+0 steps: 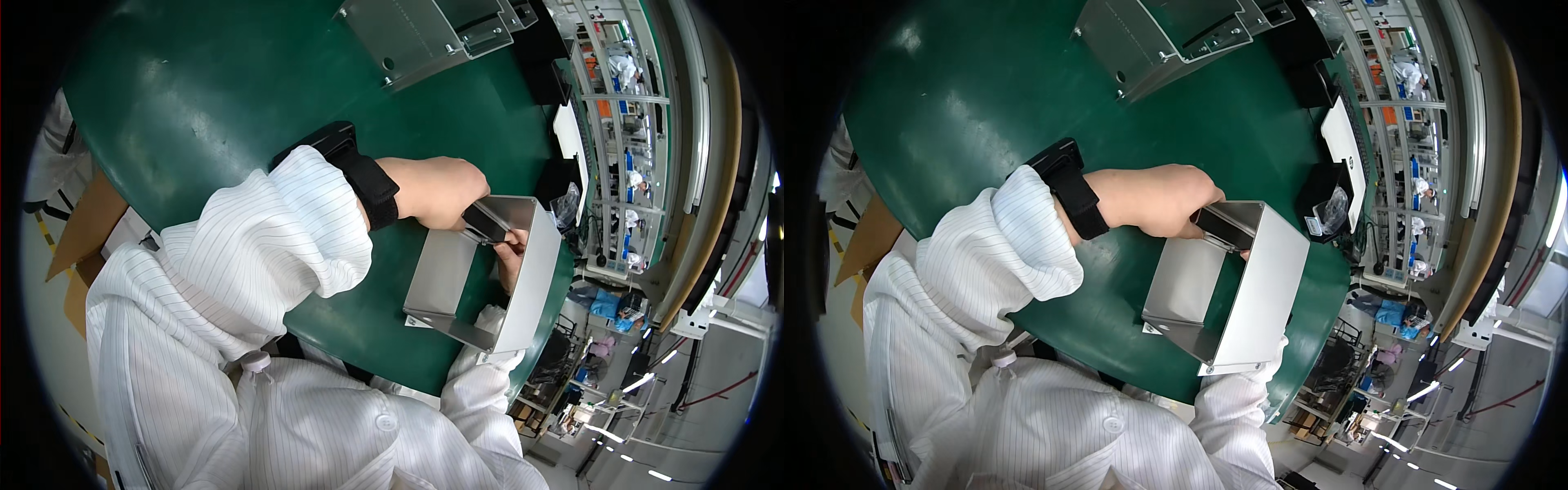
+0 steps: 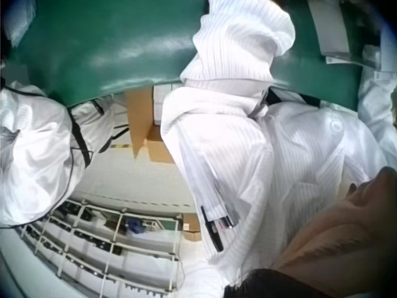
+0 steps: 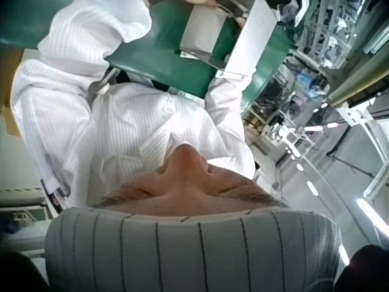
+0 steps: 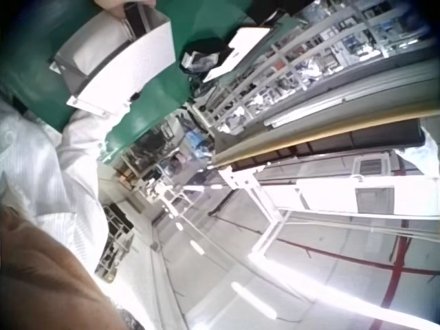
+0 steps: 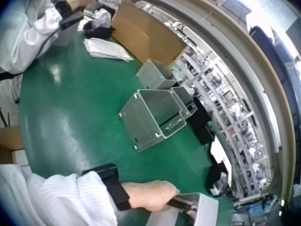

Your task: The person is assembling a metal housing component, including peeling protective films and fitting pieces together at a workbench.

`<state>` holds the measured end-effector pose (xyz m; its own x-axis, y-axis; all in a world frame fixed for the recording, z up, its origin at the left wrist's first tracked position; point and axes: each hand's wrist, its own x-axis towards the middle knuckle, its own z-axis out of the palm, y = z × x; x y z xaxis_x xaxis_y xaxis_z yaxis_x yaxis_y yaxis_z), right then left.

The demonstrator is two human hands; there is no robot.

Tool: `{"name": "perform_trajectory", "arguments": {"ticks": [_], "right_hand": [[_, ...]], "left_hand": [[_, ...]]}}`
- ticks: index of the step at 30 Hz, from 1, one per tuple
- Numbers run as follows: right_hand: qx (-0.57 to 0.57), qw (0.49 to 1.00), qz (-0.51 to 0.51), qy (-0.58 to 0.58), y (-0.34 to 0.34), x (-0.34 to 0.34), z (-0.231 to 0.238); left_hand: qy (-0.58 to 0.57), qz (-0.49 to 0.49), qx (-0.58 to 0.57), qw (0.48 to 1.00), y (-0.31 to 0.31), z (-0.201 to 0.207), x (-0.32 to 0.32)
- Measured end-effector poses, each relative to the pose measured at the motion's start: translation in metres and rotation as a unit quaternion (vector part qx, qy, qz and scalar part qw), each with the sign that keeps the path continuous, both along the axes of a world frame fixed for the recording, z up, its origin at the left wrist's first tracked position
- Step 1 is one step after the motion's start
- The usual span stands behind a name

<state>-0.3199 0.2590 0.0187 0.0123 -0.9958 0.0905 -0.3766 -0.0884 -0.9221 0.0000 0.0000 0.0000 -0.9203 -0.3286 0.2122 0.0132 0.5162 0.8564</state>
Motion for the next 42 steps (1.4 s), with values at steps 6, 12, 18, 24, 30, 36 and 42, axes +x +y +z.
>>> {"name": "perform_trajectory", "arguments": {"ticks": [6,12,18,24,30,36,42], "right_hand": [[0.073,0.984,-0.019,-0.159,-0.075,0.0,-0.051],[0.144,0.987,-0.062,0.043,-0.073,0.044,-0.013],[0.027,0.935,-0.174,0.309,-0.095,0.116,0.0],[-0.001,0.985,-0.171,0.003,-0.083,0.097,0.003],[-0.147,0.971,-0.17,0.084,-0.084,0.16,0.076],[-0.206,0.959,-0.15,0.126,-0.073,0.173,0.103],[-0.217,0.957,-0.149,0.121,-0.069,0.18,0.107]], "left_hand": [[-0.013,-0.033,0.026,0.999,-0.005,-0.013,0.013],[-0.027,-0.019,0.019,0.999,-0.006,-0.003,0.021],[-0.033,0.023,0.049,0.998,-0.014,0.002,0.022],[0.084,0.085,0.137,0.983,-0.011,0.007,0.014],[0.223,0.091,0.357,0.903,0.012,-0.009,0.033],[0.135,0.118,0.318,0.931,0.019,0.0,0.034],[0.131,0.107,0.319,0.932,0.016,-0.006,0.037]]}}
